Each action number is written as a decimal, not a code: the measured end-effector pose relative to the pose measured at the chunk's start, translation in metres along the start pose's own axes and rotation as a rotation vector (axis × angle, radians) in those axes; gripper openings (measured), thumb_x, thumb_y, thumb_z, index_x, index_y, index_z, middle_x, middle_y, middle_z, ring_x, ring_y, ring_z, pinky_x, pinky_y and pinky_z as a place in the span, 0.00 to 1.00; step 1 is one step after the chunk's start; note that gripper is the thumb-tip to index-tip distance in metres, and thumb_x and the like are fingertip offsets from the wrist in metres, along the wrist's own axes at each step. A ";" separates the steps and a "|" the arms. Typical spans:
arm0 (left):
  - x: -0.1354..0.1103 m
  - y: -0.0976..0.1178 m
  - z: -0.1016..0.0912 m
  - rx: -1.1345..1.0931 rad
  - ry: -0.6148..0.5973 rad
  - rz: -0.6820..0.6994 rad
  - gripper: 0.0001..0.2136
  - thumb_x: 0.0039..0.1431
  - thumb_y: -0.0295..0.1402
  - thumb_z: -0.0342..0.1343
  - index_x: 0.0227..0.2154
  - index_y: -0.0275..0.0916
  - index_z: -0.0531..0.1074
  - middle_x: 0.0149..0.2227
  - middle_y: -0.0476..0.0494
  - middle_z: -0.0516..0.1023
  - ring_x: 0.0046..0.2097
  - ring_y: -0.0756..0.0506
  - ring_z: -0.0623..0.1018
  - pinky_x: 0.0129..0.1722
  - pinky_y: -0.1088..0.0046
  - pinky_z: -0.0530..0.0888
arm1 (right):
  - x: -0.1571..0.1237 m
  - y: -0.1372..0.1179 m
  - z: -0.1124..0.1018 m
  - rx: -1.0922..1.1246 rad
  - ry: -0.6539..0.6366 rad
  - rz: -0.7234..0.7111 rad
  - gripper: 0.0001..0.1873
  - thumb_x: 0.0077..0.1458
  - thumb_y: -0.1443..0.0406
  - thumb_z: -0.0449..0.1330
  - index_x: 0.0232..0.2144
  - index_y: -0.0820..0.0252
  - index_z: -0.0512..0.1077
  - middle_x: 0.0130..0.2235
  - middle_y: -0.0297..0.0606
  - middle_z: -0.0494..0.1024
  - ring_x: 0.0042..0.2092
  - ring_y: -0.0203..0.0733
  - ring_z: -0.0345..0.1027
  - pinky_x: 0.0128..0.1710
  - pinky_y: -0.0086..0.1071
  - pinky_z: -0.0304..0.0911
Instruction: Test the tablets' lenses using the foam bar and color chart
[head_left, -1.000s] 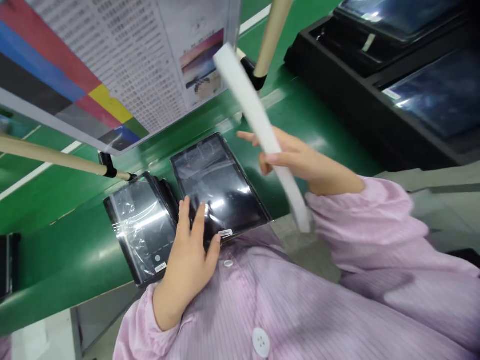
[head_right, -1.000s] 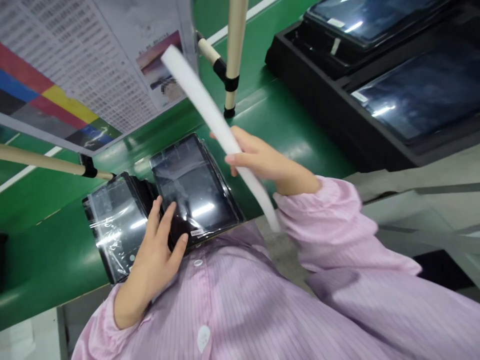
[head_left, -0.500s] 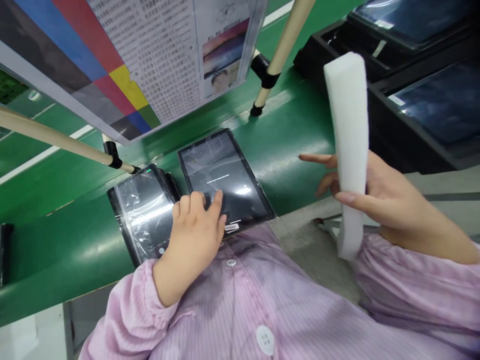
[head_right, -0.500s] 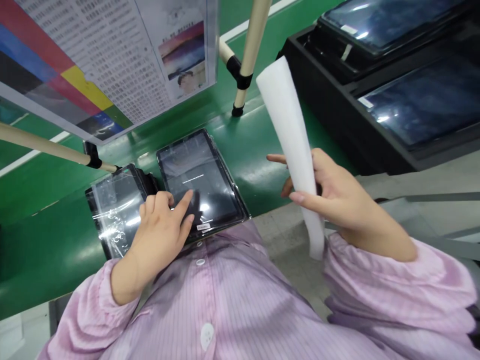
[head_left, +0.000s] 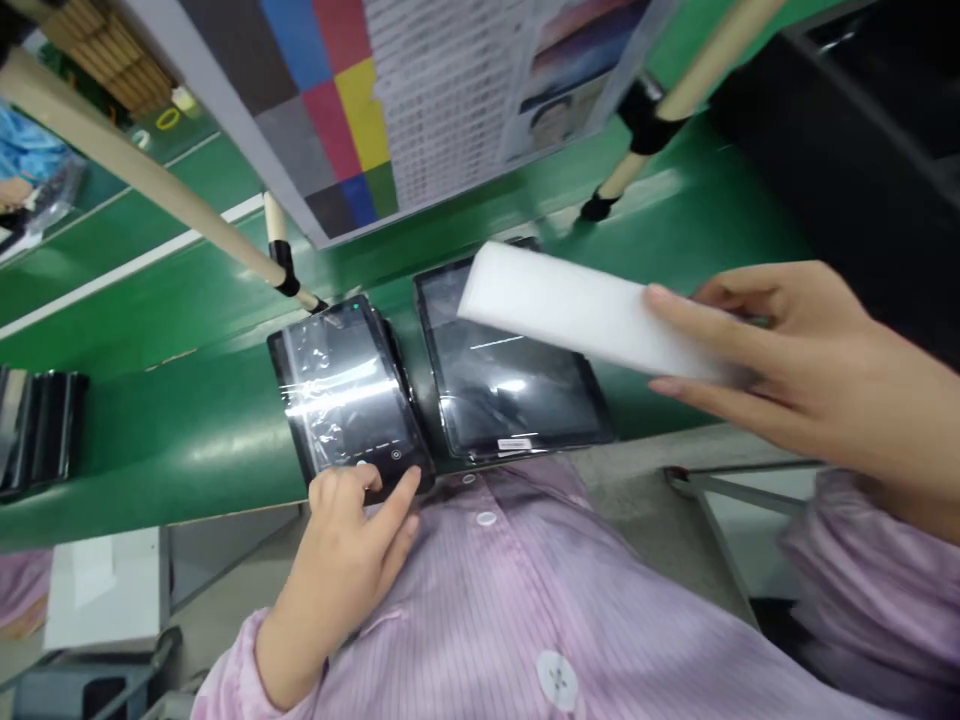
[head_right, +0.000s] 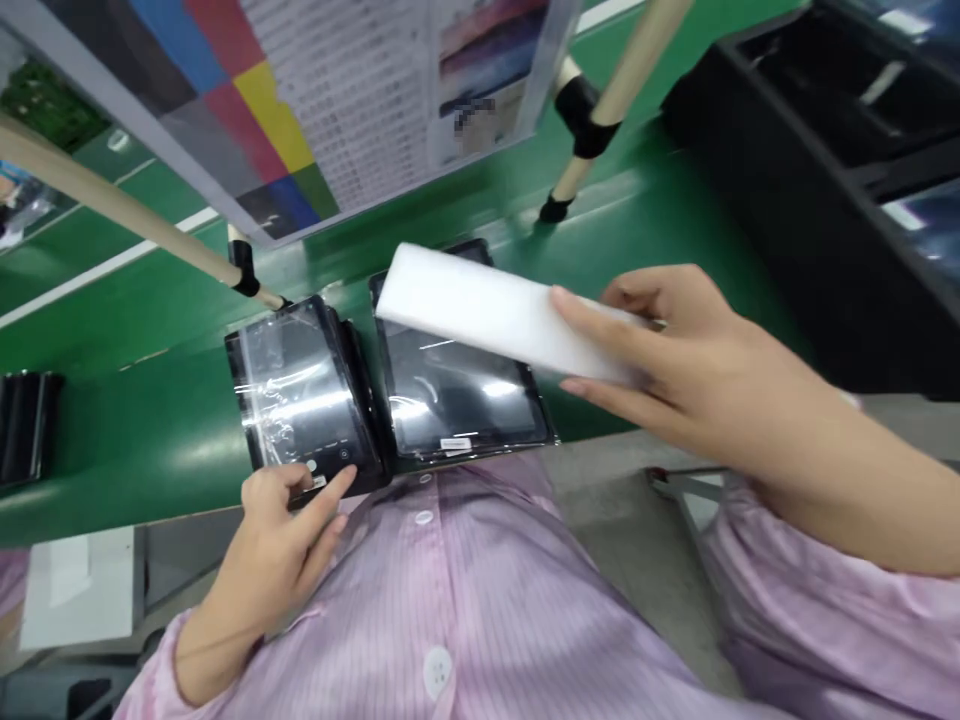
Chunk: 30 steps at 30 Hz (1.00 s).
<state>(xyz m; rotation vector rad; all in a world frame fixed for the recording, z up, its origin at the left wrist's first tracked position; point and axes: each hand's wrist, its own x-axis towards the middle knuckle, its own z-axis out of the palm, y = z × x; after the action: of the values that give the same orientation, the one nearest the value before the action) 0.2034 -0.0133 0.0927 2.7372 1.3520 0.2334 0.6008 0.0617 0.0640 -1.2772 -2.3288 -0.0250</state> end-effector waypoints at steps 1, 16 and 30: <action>-0.012 -0.001 0.006 0.026 0.003 -0.037 0.17 0.66 0.29 0.52 0.57 0.39 0.72 0.44 0.38 0.61 0.45 0.41 0.66 0.43 0.59 0.69 | 0.013 -0.005 0.004 -0.025 -0.026 -0.107 0.36 0.66 0.56 0.54 0.72 0.38 0.47 0.51 0.52 0.65 0.49 0.54 0.66 0.40 0.45 0.68; -0.053 -0.044 0.037 0.002 0.207 -0.190 0.19 0.64 0.34 0.57 0.58 0.50 0.74 0.43 0.41 0.59 0.48 0.40 0.62 0.57 0.51 0.62 | 0.069 -0.028 0.060 -0.115 -0.204 -0.243 0.18 0.66 0.63 0.55 0.57 0.46 0.72 0.54 0.49 0.70 0.48 0.48 0.67 0.44 0.43 0.61; -0.065 -0.067 0.020 -0.003 0.365 -0.147 0.23 0.71 0.38 0.44 0.67 0.49 0.61 0.38 0.45 0.55 0.38 0.44 0.63 0.49 0.58 0.66 | 0.066 -0.029 0.052 -0.068 -0.221 -0.186 0.29 0.66 0.60 0.53 0.66 0.29 0.58 0.54 0.48 0.69 0.44 0.51 0.67 0.45 0.50 0.62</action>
<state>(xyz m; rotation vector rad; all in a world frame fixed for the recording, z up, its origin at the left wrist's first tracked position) 0.1162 -0.0242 0.0569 2.6654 1.6215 0.7534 0.5271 0.1102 0.0517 -1.1402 -2.6513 -0.0258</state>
